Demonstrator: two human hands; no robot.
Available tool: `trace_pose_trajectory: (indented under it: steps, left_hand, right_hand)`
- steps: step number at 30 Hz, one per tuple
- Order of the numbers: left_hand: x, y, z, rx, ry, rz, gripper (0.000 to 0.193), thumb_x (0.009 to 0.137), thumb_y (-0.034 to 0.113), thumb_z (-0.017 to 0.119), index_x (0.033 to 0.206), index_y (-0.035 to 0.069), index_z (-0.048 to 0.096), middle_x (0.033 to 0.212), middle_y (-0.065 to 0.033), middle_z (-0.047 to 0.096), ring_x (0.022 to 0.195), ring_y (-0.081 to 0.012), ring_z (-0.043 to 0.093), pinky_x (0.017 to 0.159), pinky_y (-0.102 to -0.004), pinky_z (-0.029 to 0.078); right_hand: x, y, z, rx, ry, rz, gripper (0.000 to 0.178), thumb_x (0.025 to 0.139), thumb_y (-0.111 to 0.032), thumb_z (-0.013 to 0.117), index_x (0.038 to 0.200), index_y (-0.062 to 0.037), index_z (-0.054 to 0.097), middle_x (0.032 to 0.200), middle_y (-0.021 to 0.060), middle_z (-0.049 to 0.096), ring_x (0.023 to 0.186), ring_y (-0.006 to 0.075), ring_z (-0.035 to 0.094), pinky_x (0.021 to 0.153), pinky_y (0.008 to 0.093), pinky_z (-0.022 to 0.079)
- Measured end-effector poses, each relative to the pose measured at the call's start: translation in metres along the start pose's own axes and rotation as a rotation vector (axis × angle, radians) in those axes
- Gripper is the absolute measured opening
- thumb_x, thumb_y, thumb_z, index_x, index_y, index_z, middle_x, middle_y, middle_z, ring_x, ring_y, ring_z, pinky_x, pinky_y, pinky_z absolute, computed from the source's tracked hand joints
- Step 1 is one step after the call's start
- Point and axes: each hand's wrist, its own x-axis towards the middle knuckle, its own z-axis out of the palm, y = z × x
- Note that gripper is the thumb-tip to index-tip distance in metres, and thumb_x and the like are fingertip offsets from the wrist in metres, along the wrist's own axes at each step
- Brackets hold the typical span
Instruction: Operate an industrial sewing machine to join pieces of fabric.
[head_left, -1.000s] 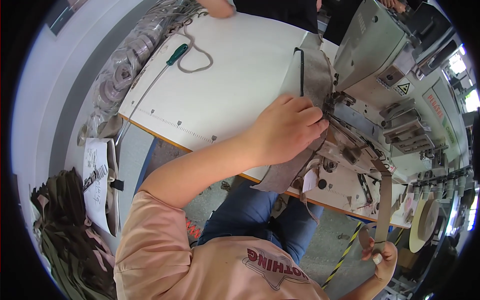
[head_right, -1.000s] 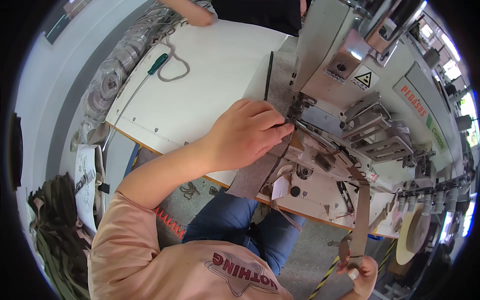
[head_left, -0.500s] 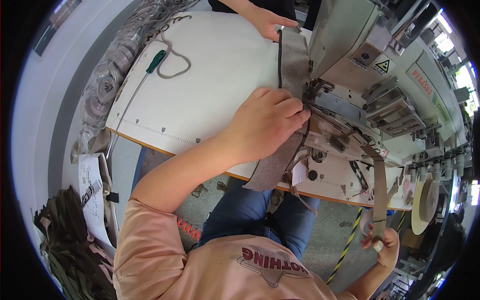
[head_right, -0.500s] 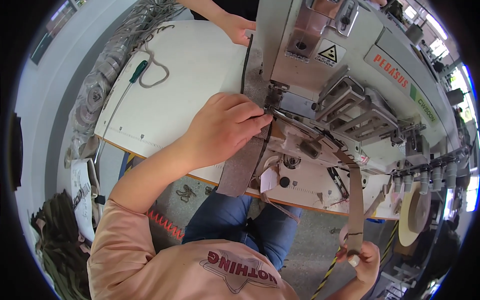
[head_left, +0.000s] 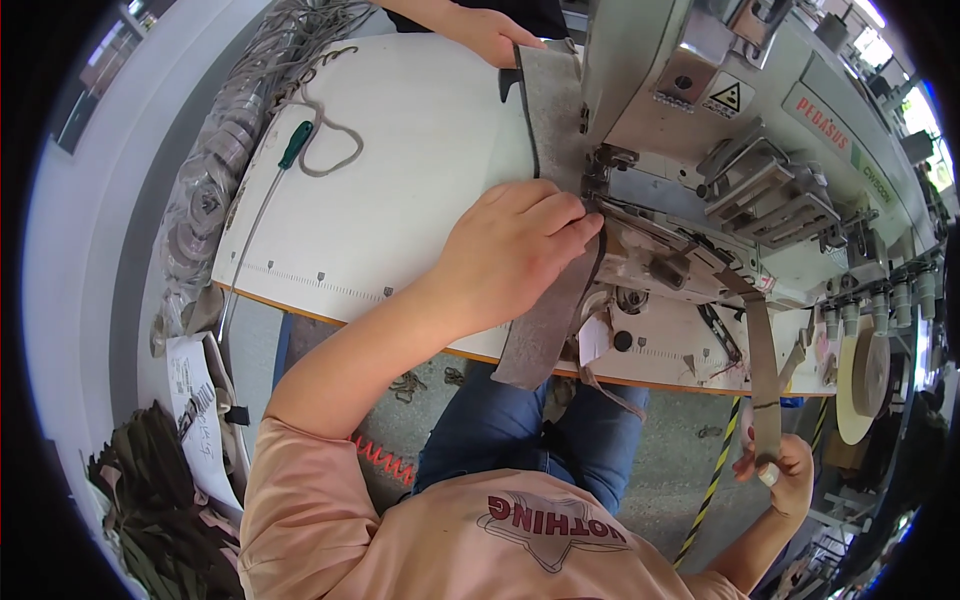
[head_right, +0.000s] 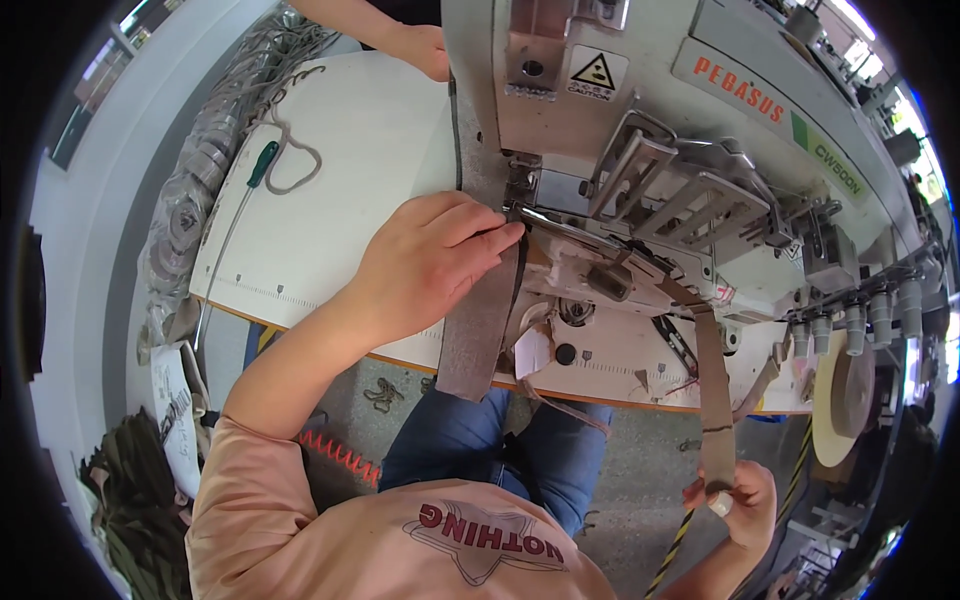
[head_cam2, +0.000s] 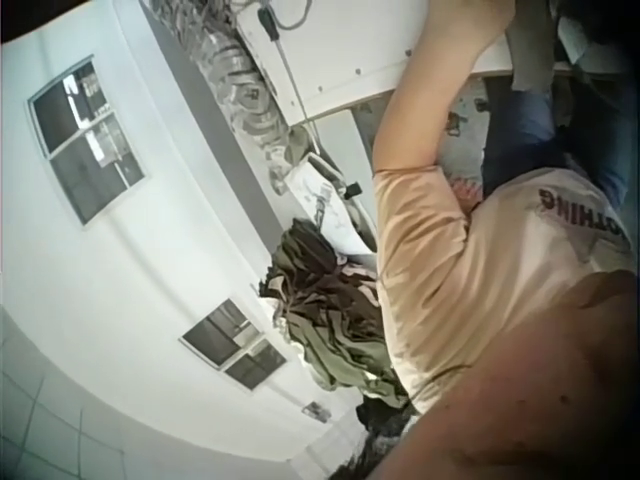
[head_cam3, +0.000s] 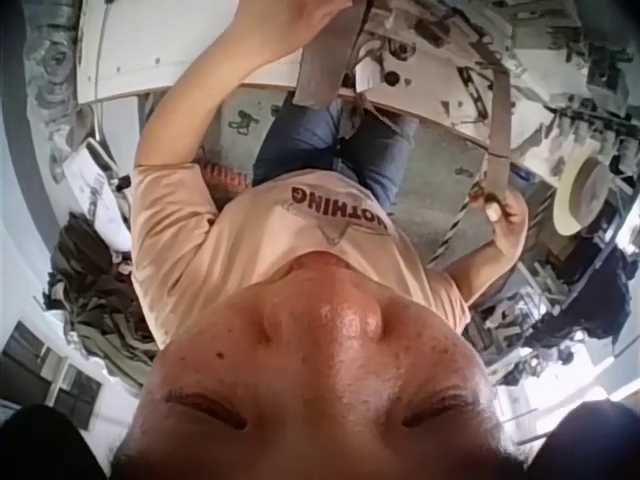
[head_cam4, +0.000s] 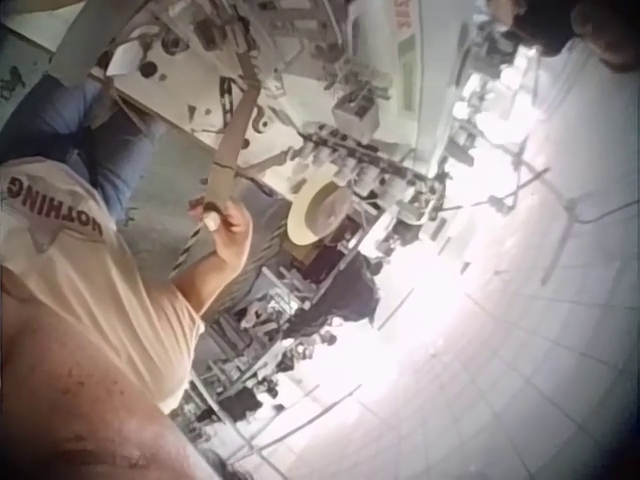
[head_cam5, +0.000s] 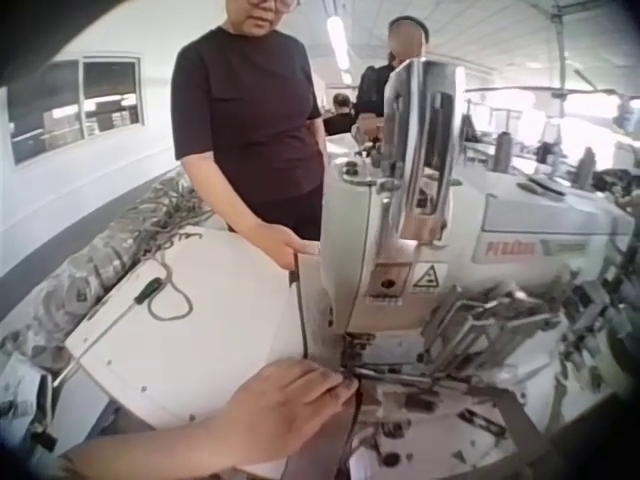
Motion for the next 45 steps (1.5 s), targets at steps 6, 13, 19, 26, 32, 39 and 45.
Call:
trace_pose_trajectory:
  steps: [6,13,19,26,32,39,45]
  left_hand:
    - [0.0,-0.004,0.0,-0.025,0.01,0.003,0.027,0.075,0.011,0.059,0.101,0.007,0.065,0.1,-0.0021,0.058,0.099,-0.0202,0.055,0.088,-0.0363,0.043]
    - [0.004,-0.008,-0.005,0.077,-0.032,0.037,0.027,0.075,0.01,0.058,0.101,0.008,0.065,0.102,-0.0018,0.058,0.1,-0.0208,0.055,0.089,-0.036,0.043]
    - [0.003,-0.008,-0.004,0.037,-0.063,0.029,0.028,0.075,0.011,0.059,0.102,0.009,0.066,0.102,-0.0018,0.058,0.1,-0.0207,0.055,0.09,-0.0361,0.042]
    - [0.005,-0.005,-0.004,0.042,-0.031,-0.013,0.028,0.076,0.011,0.059,0.103,0.011,0.067,0.103,-0.0017,0.058,0.103,-0.0206,0.054,0.09,-0.0359,0.041]
    - [0.006,-0.004,-0.006,0.067,-0.057,-0.004,0.029,0.076,0.011,0.063,0.105,0.013,0.067,0.105,-0.0024,0.058,0.106,-0.0209,0.054,0.09,-0.0368,0.041]
    - [0.005,-0.003,-0.009,0.053,-0.056,-0.003,0.033,0.073,0.012,0.069,0.106,0.014,0.067,0.107,-0.0021,0.058,0.107,-0.0209,0.054,0.091,-0.0365,0.041]
    - [0.0,-0.001,-0.009,0.038,-0.065,0.011,0.037,0.072,0.012,0.07,0.109,0.014,0.066,0.107,-0.0024,0.058,0.108,-0.0209,0.053,0.089,-0.0358,0.041]
  right_hand:
    - [0.003,0.001,0.0,0.009,-0.014,-0.035,0.044,0.074,-0.035,0.077,0.09,0.0026,0.063,0.063,0.0113,0.066,0.061,0.0206,0.067,0.07,0.031,0.053]
    - [0.002,0.002,-0.002,-0.001,-0.032,-0.047,0.042,0.075,-0.033,0.077,0.092,0.0034,0.064,0.063,0.0113,0.066,0.062,0.0207,0.067,0.07,0.0307,0.053]
    - [0.002,0.009,-0.008,0.058,-0.074,-0.104,0.031,0.079,-0.019,0.074,0.095,0.0058,0.064,0.069,0.0135,0.067,0.066,0.0226,0.068,0.063,0.0326,0.054]
    - [0.002,0.01,-0.007,0.071,-0.069,-0.113,0.029,0.08,-0.018,0.074,0.094,0.0057,0.064,0.069,0.0131,0.067,0.066,0.0229,0.068,0.063,0.033,0.054]
    - [0.003,0.011,-0.009,0.06,-0.076,-0.125,0.029,0.079,-0.018,0.074,0.094,0.0056,0.064,0.069,0.0129,0.067,0.065,0.0231,0.068,0.062,0.0333,0.054]
    - [0.004,0.01,-0.007,0.1,-0.078,-0.114,0.03,0.079,-0.018,0.074,0.096,0.0054,0.064,0.07,0.0132,0.068,0.067,0.0231,0.068,0.065,0.0339,0.054]
    - [0.004,0.01,-0.007,0.086,-0.091,-0.127,0.03,0.079,-0.017,0.074,0.097,0.0052,0.064,0.07,0.0135,0.068,0.068,0.0232,0.068,0.066,0.0342,0.054]
